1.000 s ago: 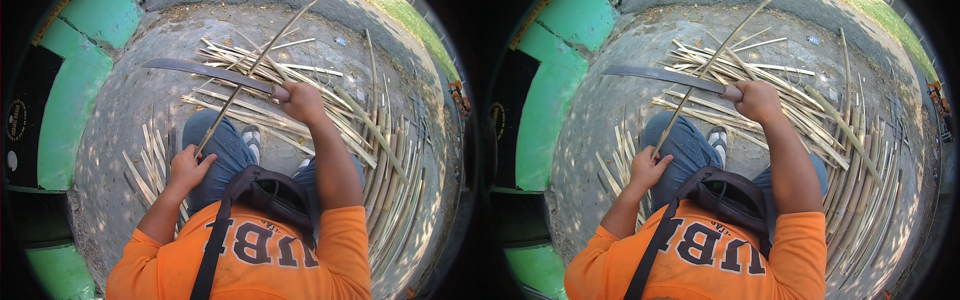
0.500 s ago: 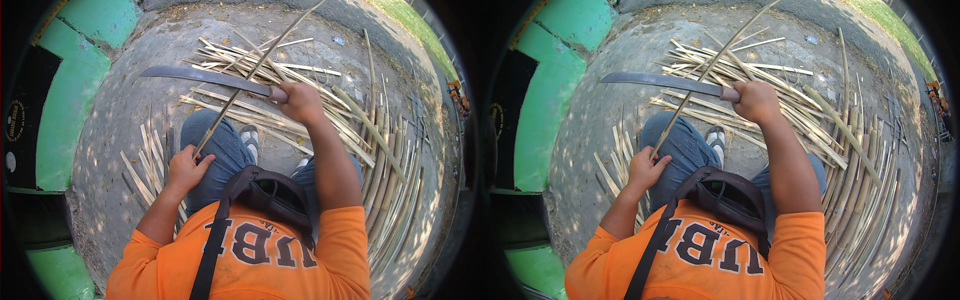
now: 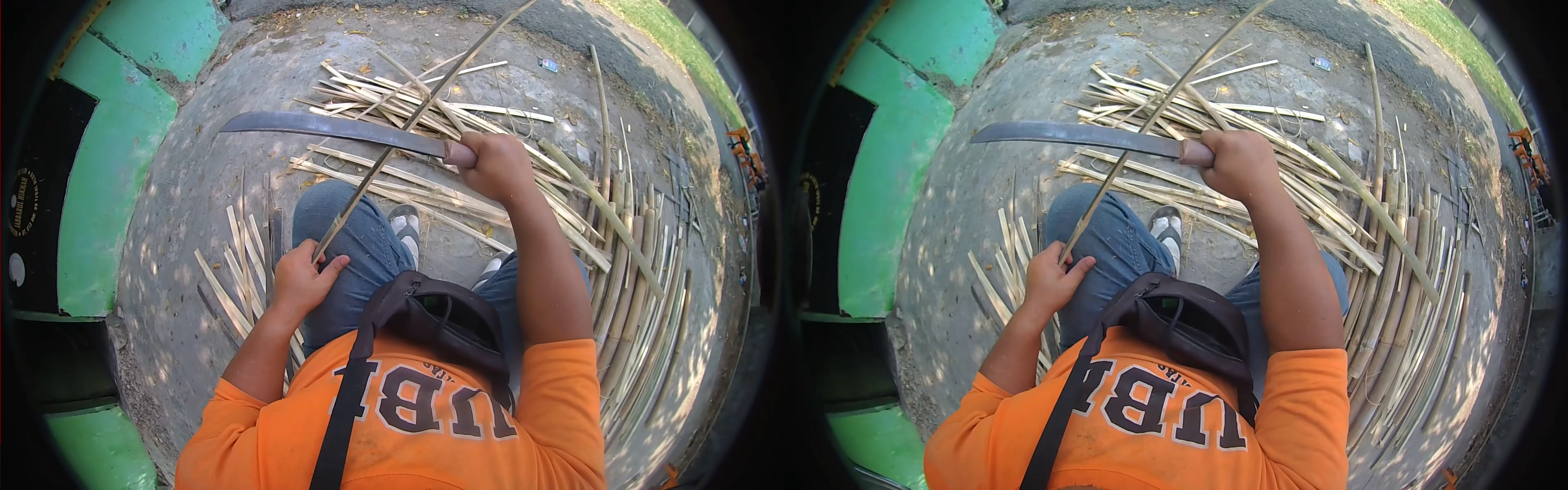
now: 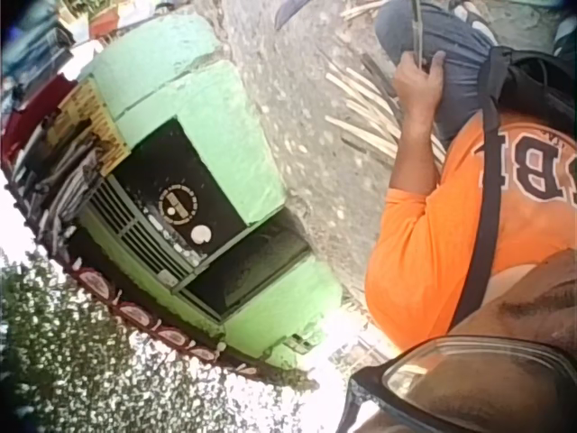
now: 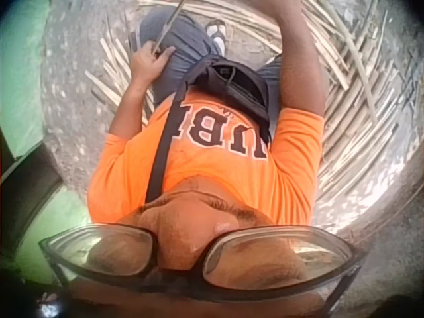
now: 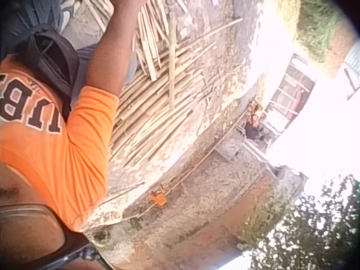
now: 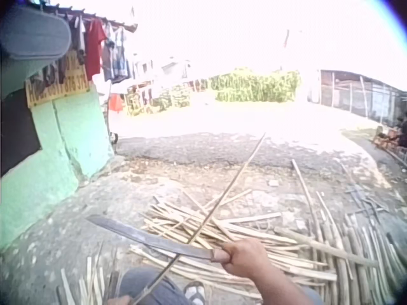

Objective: The person thins bamboo strips by hand using a large blade, drawing the blade along the length of each strip while holding them against their leg.

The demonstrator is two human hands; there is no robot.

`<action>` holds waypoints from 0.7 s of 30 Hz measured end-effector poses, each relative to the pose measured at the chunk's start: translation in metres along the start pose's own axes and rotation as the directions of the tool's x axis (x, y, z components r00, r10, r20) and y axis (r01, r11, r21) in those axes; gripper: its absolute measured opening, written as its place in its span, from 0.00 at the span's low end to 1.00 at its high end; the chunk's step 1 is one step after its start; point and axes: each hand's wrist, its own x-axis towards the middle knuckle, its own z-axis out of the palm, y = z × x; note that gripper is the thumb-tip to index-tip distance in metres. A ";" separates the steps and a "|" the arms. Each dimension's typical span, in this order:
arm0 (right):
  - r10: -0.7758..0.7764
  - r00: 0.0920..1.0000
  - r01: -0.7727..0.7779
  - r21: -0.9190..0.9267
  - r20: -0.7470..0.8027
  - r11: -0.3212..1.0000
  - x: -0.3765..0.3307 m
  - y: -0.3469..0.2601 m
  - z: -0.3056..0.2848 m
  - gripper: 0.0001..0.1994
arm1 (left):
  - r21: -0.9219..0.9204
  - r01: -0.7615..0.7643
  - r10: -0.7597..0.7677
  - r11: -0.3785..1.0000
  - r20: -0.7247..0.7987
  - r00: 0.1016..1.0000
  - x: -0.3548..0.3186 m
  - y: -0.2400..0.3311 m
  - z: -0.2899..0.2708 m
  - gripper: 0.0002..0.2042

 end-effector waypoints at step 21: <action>0.327 0.922 -0.319 0.075 -0.207 0.945 0.007 0.048 -0.008 0.09 | -0.029 0.028 -0.026 0.999 0.056 0.998 0.003 -0.008 -0.002 0.27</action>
